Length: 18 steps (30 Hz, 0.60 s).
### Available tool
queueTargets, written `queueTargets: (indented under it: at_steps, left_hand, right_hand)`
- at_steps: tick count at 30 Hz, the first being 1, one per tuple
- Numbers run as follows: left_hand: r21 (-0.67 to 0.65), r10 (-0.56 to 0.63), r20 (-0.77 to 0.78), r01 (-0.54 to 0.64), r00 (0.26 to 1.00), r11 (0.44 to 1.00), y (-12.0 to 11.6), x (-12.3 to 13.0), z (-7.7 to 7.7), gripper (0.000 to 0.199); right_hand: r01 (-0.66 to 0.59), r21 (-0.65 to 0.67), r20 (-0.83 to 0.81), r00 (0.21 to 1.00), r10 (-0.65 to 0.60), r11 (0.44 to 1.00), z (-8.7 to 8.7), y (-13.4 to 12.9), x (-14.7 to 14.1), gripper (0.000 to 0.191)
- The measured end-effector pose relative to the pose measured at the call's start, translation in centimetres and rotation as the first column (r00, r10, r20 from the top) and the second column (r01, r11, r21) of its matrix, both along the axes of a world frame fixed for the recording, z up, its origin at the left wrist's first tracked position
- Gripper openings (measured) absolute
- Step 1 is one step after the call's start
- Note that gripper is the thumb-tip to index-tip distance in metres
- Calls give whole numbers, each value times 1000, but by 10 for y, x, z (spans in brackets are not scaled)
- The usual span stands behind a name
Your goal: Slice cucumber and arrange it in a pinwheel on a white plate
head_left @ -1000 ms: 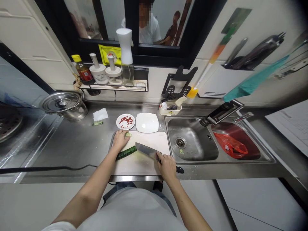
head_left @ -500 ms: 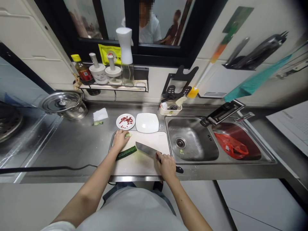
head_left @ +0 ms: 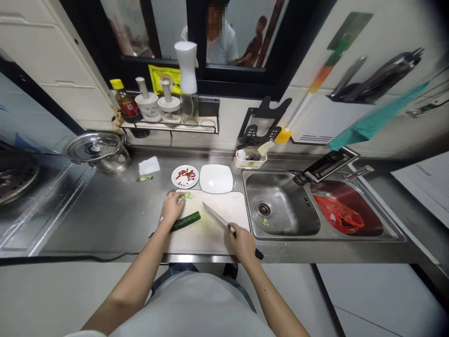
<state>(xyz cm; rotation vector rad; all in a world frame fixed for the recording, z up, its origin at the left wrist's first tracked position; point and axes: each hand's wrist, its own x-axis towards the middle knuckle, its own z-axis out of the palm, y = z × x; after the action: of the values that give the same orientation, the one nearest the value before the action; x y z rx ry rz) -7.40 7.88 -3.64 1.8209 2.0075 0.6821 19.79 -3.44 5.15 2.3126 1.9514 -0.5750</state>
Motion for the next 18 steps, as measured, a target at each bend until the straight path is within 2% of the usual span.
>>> queueTargets:
  at_steps: [3, 9, 13, 18]
  left_hand:
    - [5, -3, 27, 3, 1000, 1000, -14, 0, 1, 27]
    - [-1, -95, 59, 95, 994, 995, -41, 5, 5, 24]
    - [33, -170, 70, 168, 983, 985, -55, 10, 6, 24]
    - [40, -200, 56, 198, 978, 979, -64, 12, 4, 23]
  right_hand:
    - [18, -11, -53, 998, -19, 1000, -4, -2, -1, 34]
    - [13, -42, -159, 987, -19, 999, -8, -1, -9, 31]
    - [-30, -80, -179, 984, 15, 996, -8, 2, -19, 31]
    - [-73, -115, -163, 985, 54, 991, -8, 3, -28, 31]
